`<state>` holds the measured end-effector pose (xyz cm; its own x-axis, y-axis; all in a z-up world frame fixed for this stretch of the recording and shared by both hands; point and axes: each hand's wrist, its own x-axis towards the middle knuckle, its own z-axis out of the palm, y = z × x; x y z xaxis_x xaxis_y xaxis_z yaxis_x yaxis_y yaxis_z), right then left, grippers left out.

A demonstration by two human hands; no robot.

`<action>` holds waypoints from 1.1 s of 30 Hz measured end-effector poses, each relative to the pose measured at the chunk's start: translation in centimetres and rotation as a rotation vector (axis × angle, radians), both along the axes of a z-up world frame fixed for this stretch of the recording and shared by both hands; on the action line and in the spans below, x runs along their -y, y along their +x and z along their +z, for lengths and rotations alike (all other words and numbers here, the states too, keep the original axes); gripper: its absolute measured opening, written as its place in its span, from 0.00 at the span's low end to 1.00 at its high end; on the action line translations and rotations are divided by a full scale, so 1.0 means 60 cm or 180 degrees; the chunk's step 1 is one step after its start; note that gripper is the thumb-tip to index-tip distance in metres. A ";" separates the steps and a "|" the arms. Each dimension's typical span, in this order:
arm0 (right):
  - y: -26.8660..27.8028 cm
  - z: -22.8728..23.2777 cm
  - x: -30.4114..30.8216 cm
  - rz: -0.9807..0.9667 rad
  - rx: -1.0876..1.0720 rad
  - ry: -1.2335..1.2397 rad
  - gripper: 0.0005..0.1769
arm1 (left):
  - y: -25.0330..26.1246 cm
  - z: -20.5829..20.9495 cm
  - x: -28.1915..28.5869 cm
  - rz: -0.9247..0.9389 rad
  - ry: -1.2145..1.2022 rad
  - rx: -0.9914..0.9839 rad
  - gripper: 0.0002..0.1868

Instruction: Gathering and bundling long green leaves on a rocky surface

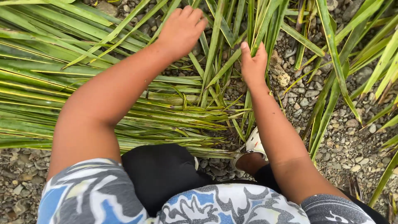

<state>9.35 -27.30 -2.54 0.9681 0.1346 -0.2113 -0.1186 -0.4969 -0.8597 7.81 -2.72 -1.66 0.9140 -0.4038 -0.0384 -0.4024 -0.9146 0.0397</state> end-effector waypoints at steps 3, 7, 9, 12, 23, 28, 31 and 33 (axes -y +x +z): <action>-0.008 0.009 -0.007 -0.0492 -0.1046 0.0438 0.47 | 0.040 -0.120 0.001 0.0036 0.0521 0.0266 0.20; -0.014 0.011 -0.016 -0.0474 -0.1010 0.0922 0.44 | 0.079 -0.102 0.015 0.0063 0.1155 -0.0363 0.19; -0.016 0.018 -0.023 -0.0777 -0.1358 0.1078 0.46 | 0.091 -0.084 0.021 -0.0055 0.1310 -0.0712 0.21; -0.021 0.030 -0.036 -0.0621 -0.1426 0.1217 0.31 | 0.104 -0.093 0.035 -0.0107 0.1152 -0.0875 0.24; -0.041 0.015 -0.069 -0.0293 -0.1575 0.1870 0.14 | 0.048 -0.021 -0.006 -0.0643 0.0492 0.0137 0.06; -0.049 -0.025 -0.068 -0.0166 -0.1443 0.2048 0.17 | -0.003 -0.006 -0.048 -0.0362 0.0725 0.0760 0.07; -0.053 -0.025 -0.073 -0.0189 -0.1485 0.2009 0.17 | -0.029 0.002 -0.069 0.0020 0.0886 0.0860 0.15; -0.054 -0.015 -0.075 0.0049 -0.1439 0.1707 0.21 | -0.044 -0.015 -0.091 0.0559 0.0778 0.0610 0.15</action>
<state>6.10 -22.80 -3.44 0.7980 0.3459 -0.4935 -0.5188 -0.0226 -0.8546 5.18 2.76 -2.57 0.9686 -0.2400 0.0643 -0.2172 -0.9436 -0.2498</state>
